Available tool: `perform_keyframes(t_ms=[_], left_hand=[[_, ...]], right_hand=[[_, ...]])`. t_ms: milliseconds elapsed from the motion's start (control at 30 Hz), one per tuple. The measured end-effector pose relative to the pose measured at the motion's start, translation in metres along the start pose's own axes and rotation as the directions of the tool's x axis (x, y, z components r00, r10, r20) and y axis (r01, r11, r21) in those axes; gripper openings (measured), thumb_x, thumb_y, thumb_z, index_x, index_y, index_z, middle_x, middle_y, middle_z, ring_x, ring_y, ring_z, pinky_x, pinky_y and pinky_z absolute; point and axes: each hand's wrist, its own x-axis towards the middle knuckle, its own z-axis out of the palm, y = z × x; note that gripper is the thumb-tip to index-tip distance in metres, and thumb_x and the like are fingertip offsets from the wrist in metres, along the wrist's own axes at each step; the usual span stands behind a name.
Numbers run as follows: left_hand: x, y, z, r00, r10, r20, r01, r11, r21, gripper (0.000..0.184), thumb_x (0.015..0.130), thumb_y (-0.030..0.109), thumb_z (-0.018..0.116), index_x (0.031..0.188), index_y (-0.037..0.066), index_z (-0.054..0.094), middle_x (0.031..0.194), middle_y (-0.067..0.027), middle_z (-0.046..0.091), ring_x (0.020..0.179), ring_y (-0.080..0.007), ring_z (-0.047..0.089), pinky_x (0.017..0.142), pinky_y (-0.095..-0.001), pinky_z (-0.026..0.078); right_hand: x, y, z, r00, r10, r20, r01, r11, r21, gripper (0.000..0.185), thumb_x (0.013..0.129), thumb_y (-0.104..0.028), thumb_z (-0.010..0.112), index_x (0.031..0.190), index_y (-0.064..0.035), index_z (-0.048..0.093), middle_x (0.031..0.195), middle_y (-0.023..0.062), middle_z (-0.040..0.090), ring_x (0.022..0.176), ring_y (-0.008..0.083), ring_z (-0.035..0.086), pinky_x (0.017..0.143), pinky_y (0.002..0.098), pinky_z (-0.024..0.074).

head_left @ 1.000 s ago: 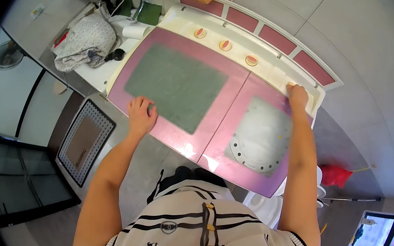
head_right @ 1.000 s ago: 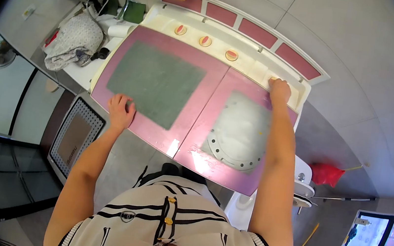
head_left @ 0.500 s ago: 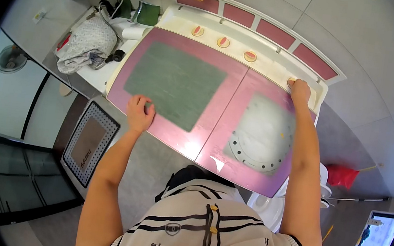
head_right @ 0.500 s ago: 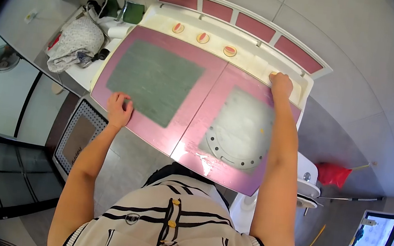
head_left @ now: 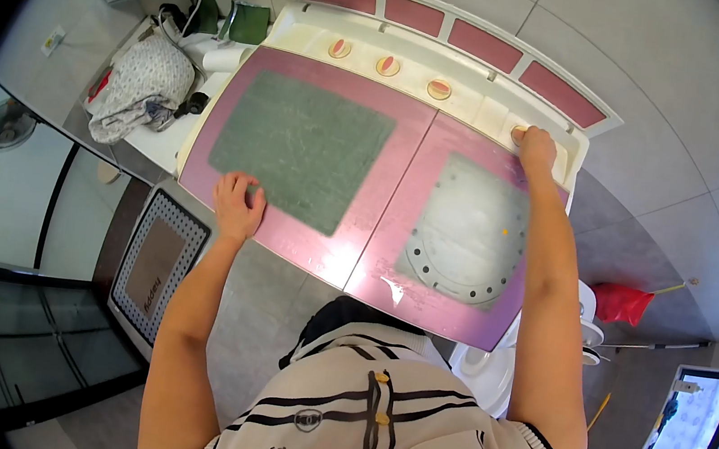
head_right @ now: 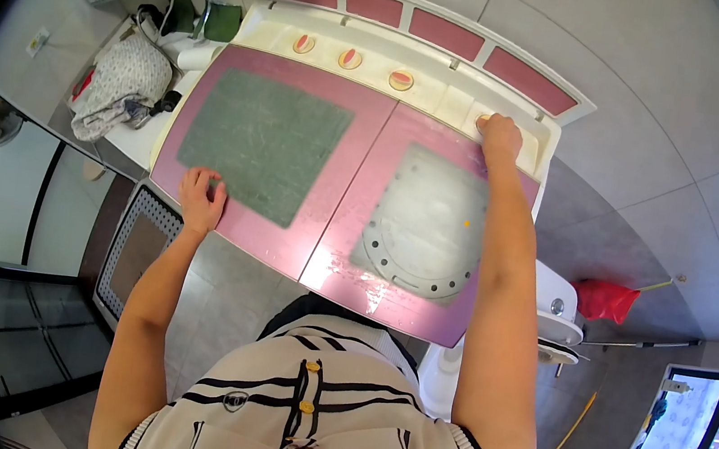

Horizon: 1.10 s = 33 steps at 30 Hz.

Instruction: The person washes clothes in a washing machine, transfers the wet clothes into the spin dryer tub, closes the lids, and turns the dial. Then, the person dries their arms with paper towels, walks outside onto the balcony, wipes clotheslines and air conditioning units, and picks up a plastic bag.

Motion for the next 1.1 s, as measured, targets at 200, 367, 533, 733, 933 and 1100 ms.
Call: perform_keyframes(t_ms=[200, 367, 533, 733, 933, 1100], left_hand=[[-0.002, -0.001, -0.004, 1.0, 0.005, 0.015, -0.005, 1.0, 0.012, 0.017, 0.074, 0.016, 0.063, 0.088, 0.009, 0.057, 0.097, -0.0089, 0.053, 0.093, -0.029, 0.05, 0.084, -0.041, 0.037], [-0.001, -0.001, -0.002, 0.999, 0.024, -0.029, -0.024, 1.0, 0.0, 0.017, 0.071, 0.015, 0.064, 0.086, 0.01, 0.058, 0.093, -0.0077, 0.054, 0.09, -0.0281, 0.05, 0.082, -0.041, 0.037], [0.0, 0.002, -0.005, 1.0, 0.014, -0.024, -0.014, 1.0, -0.007, 0.017, 0.071, 0.016, 0.064, 0.086, 0.01, 0.058, 0.093, -0.0078, 0.054, 0.09, -0.0281, 0.05, 0.081, -0.0409, 0.037], [-0.001, 0.003, -0.005, 1.0, 0.017, -0.003, -0.017, 0.999, 0.039, 0.018, 0.071, 0.016, 0.064, 0.087, 0.01, 0.059, 0.094, -0.0083, 0.056, 0.092, -0.0278, 0.052, 0.084, -0.0407, 0.037], [0.144, 0.05, -0.019, 0.949, 0.247, -0.197, -0.228, 0.967, 0.114, 0.024, 0.075, 0.014, 0.062, 0.099, 0.009, 0.062, 0.097, -0.0098, 0.059, 0.098, -0.0275, 0.052, 0.094, -0.0435, 0.033], [0.369, 0.091, -0.026, 0.875, 0.383, -0.297, -0.338, 0.921, 0.191, 0.028, 0.087, 0.015, 0.054, 0.114, 0.015, 0.06, 0.117, -0.005, 0.06, 0.114, -0.0237, 0.048, 0.099, -0.0495, 0.026]], right_hand=[[-0.002, 0.002, -0.001, 0.999, -0.029, -0.016, 0.029, 0.999, 0.042, 0.039, 0.086, -0.036, 0.054, 0.085, 0.0013, 0.068, 0.09, 0.0224, 0.066, 0.085, 0.037, 0.064, 0.075, 0.0446, 0.0507], [0.001, 0.002, 0.003, 0.999, -0.017, -0.028, 0.018, 0.999, 0.048, 0.038, 0.086, -0.034, 0.055, 0.084, 0.0014, 0.068, 0.09, 0.0229, 0.065, 0.084, 0.0375, 0.064, 0.075, 0.0446, 0.0506], [0.0, 0.002, 0.002, 1.0, -0.014, -0.014, 0.014, 0.999, 0.03, 0.037, 0.086, -0.035, 0.056, 0.087, -0.0002, 0.068, 0.092, 0.0217, 0.065, 0.086, 0.0361, 0.064, 0.076, 0.0435, 0.0509], [-0.001, 0.001, -0.001, 0.999, -0.022, -0.026, 0.023, 0.999, 0.037, 0.035, 0.087, -0.033, 0.056, 0.085, 0.0, 0.068, 0.09, 0.0213, 0.065, 0.084, 0.0358, 0.064, 0.073, 0.0436, 0.0513], [-0.001, -0.001, -0.001, 1.0, -0.004, 0.009, 0.004, 0.999, 0.035, 0.034, 0.086, -0.032, 0.057, 0.084, -0.0001, 0.068, 0.091, 0.0215, 0.065, 0.085, 0.0356, 0.064, 0.075, 0.0435, 0.0509], [0.004, -0.004, 0.003, 0.998, 0.041, 0.042, -0.042, 0.999, 0.014, 0.032, 0.086, -0.03, 0.057, 0.084, 0.0003, 0.068, 0.094, 0.0221, 0.064, 0.087, 0.0358, 0.064, 0.078, 0.0436, 0.0501]])
